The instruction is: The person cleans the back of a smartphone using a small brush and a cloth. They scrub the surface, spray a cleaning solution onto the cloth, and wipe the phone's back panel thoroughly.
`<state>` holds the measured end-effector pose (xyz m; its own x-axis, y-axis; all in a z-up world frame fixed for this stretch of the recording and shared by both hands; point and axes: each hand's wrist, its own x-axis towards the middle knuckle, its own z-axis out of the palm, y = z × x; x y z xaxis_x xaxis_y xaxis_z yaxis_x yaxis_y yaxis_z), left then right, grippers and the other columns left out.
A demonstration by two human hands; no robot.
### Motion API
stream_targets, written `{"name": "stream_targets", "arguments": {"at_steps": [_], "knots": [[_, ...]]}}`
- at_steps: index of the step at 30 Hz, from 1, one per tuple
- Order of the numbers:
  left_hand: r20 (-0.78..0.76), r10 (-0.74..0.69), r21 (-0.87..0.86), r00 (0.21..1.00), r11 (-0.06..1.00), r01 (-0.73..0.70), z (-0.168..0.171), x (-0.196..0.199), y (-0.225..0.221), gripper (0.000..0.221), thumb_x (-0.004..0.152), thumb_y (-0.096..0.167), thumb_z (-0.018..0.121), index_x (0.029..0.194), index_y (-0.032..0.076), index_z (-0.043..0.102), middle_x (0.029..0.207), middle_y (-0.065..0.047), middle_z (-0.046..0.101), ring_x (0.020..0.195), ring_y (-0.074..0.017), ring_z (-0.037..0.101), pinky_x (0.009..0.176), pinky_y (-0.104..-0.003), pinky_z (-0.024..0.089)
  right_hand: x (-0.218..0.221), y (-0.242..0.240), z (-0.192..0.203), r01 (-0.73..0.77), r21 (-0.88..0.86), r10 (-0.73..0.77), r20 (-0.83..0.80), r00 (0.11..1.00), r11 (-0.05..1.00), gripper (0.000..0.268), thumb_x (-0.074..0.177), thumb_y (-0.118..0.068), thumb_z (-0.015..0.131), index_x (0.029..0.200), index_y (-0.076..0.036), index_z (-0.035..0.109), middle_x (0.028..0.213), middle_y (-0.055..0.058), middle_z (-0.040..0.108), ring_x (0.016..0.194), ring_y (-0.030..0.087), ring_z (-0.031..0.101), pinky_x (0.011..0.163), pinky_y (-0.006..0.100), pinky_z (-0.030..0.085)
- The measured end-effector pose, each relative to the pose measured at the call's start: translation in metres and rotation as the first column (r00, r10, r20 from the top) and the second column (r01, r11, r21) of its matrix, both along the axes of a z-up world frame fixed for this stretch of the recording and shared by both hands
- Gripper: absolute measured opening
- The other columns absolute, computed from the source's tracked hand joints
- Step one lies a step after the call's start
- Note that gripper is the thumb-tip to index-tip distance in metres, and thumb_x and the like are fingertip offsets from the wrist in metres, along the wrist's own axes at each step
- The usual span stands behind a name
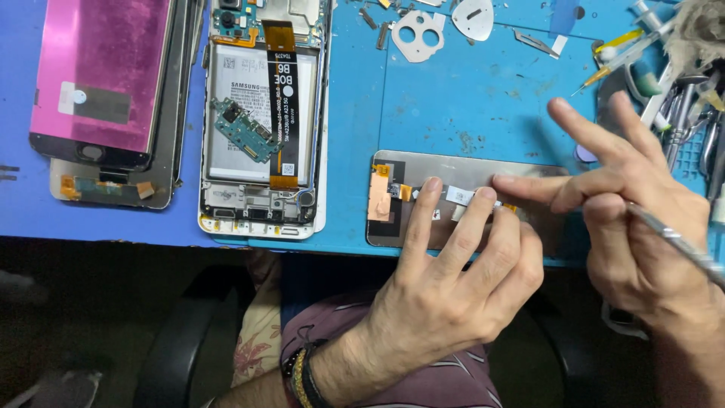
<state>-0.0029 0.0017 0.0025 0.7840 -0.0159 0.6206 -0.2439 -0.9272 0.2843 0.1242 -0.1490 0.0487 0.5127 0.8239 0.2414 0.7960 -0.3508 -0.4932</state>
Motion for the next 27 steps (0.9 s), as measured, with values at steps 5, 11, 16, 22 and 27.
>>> {"name": "stream_targets", "arguments": {"at_steps": [5,11,16,22,27], "knots": [[-0.006,-0.065,-0.102,0.998,0.993,0.064,0.009,-0.002,0.002,0.02,0.101,0.01,0.08,0.117,0.004,0.069,0.121,-0.015,0.065,0.128,-0.0307,0.062,0.117,-0.065,0.043,0.001,-0.034,0.0,0.166,-0.015,-0.163,0.131,0.978,0.986,0.033,0.118,-0.01,0.022,0.112,0.016,0.042,0.132,0.032,0.069,0.156,0.047,0.05,0.147,0.062,0.019],[-0.217,-0.181,-0.195,0.959,0.971,0.139,0.032,0.0,0.035,0.054,0.094,0.028,0.079,0.132,-0.004,0.058,0.14,-0.026,0.055,0.138,-0.0415,0.049,0.121,-0.063,0.033,-0.002,-0.085,-0.034,0.306,0.196,-0.299,-0.068,0.952,0.932,0.042,0.126,-0.033,0.013,0.12,0.003,0.035,0.129,0.031,0.061,0.147,0.049,0.056,0.154,0.066,0.023],[-0.378,-0.032,0.08,0.925,0.995,0.067,0.046,0.015,0.048,0.082,0.09,0.054,0.075,0.143,-0.003,0.049,0.135,-0.019,0.052,0.124,-0.0352,0.048,0.119,-0.058,0.03,-0.001,-0.088,-0.042,0.288,0.378,-0.255,-0.135,0.957,0.88,0.062,0.131,-0.054,0.011,0.127,0.003,0.034,0.149,0.042,0.052,0.132,0.051,0.063,0.152,0.069,0.029],[-0.435,0.002,0.19,0.9,0.978,0.09,0.056,0.038,0.052,0.094,0.074,0.072,0.085,0.126,-0.001,0.059,0.109,-0.016,0.051,0.096,-0.0291,0.046,0.088,-0.051,0.035,0.001,-0.086,-0.032,0.277,0.496,-0.246,-0.129,0.961,0.823,0.063,0.13,-0.049,0.013,0.134,0.009,0.038,0.102,0.033,0.064,0.138,0.051,0.066,0.142,0.064,0.048],[-0.458,-0.073,0.17,0.886,0.971,0.168,0.073,0.048,0.047,0.088,0.06,0.063,0.097,0.113,0.005,0.057,0.1,-0.011,0.047,0.091,-0.0273,0.042,0.082,-0.046,0.035,0.007,-0.087,-0.036,0.251,0.583,-0.217,-0.129,0.968,0.773,0.054,0.124,-0.041,0.02,0.128,0.01,0.038,0.093,0.027,0.063,0.117,0.044,0.073,0.117,0.054,0.062]]}}
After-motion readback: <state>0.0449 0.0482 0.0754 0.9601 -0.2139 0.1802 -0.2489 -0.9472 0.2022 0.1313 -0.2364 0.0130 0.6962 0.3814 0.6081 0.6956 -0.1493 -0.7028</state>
